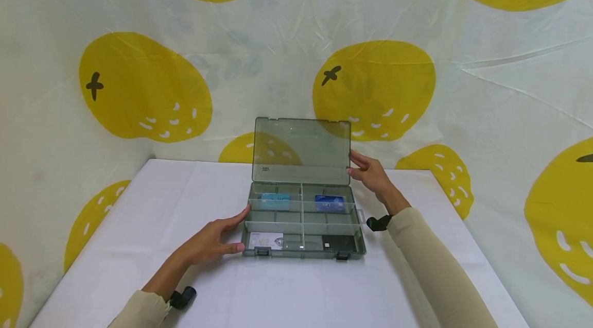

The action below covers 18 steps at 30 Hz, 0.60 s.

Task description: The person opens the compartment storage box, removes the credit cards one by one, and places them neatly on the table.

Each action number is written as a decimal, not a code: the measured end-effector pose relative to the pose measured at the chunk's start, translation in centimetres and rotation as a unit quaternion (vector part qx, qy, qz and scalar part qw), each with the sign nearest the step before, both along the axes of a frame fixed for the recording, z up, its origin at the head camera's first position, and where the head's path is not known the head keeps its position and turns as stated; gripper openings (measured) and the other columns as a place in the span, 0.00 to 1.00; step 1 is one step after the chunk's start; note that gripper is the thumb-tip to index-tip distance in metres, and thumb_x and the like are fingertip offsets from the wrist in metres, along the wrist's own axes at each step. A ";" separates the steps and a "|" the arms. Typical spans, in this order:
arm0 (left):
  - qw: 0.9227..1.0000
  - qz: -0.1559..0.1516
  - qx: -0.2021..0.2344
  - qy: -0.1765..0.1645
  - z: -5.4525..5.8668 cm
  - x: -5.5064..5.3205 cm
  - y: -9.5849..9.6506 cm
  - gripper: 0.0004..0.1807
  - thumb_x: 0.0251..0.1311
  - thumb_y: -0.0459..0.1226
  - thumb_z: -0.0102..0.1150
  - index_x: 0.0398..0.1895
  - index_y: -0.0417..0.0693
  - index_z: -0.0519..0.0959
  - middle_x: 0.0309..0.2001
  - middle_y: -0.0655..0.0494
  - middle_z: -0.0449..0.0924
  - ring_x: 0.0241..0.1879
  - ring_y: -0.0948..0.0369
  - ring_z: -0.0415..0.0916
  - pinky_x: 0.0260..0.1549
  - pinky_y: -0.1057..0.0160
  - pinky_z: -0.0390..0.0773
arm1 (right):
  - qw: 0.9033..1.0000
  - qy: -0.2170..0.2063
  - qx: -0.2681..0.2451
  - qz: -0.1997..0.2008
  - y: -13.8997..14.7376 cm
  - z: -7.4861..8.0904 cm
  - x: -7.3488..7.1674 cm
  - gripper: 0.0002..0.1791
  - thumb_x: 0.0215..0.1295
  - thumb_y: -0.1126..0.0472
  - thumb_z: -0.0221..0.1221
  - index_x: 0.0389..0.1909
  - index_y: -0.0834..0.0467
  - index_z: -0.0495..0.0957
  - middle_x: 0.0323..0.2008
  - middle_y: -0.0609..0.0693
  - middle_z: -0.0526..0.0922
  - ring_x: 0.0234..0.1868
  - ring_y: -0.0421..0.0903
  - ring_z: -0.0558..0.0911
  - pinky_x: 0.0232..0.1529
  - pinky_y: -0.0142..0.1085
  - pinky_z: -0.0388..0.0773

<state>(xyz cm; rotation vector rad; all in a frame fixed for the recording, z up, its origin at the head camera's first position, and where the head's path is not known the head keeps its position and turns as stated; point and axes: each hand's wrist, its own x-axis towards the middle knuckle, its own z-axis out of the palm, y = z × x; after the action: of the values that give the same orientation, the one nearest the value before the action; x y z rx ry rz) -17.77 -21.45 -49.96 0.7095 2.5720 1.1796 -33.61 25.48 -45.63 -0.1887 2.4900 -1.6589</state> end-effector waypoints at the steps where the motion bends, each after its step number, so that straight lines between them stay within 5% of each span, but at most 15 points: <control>1: 1.000 -0.001 0.000 0.002 0.0 0.0 0.0 0.54 0.62 0.49 0.75 0.86 0.51 0.55 0.85 0.52 0.55 0.83 0.43 0.56 0.77 0.33 0.58 | 1.000 -0.005 0.007 0.003 0.0 0.0 0.0 0.40 0.78 0.65 0.61 0.85 0.48 0.56 0.82 0.53 0.62 0.70 0.64 0.79 0.74 0.53 0.72; 10: 1.000 0.009 0.000 -0.019 0.2 -0.1 0.1 0.55 0.61 0.47 0.77 0.86 0.54 0.55 0.84 0.56 0.55 0.84 0.46 0.54 0.79 0.36 0.56 | 0.997 -0.032 0.071 -0.010 -0.3 -0.4 0.6 0.38 0.79 0.60 0.61 0.84 0.56 0.58 0.79 0.60 0.68 0.77 0.62 0.72 0.77 0.56 0.69; 18: 1.000 0.010 -0.003 -0.012 0.2 -0.2 0.1 0.56 0.60 0.50 0.77 0.86 0.53 0.55 0.84 0.55 0.56 0.84 0.45 0.55 0.79 0.36 0.58 | 0.991 0.008 0.098 -0.090 -1.2 0.2 1.9 0.29 0.78 0.57 0.62 0.77 0.54 0.71 0.70 0.60 0.80 0.69 0.61 0.79 0.71 0.55 0.79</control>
<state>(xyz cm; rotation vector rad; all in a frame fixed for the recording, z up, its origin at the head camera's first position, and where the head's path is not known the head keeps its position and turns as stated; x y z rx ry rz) -17.98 -21.30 -49.77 0.6642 2.5683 1.1778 -31.68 24.30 -45.44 0.0470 2.7323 -1.4630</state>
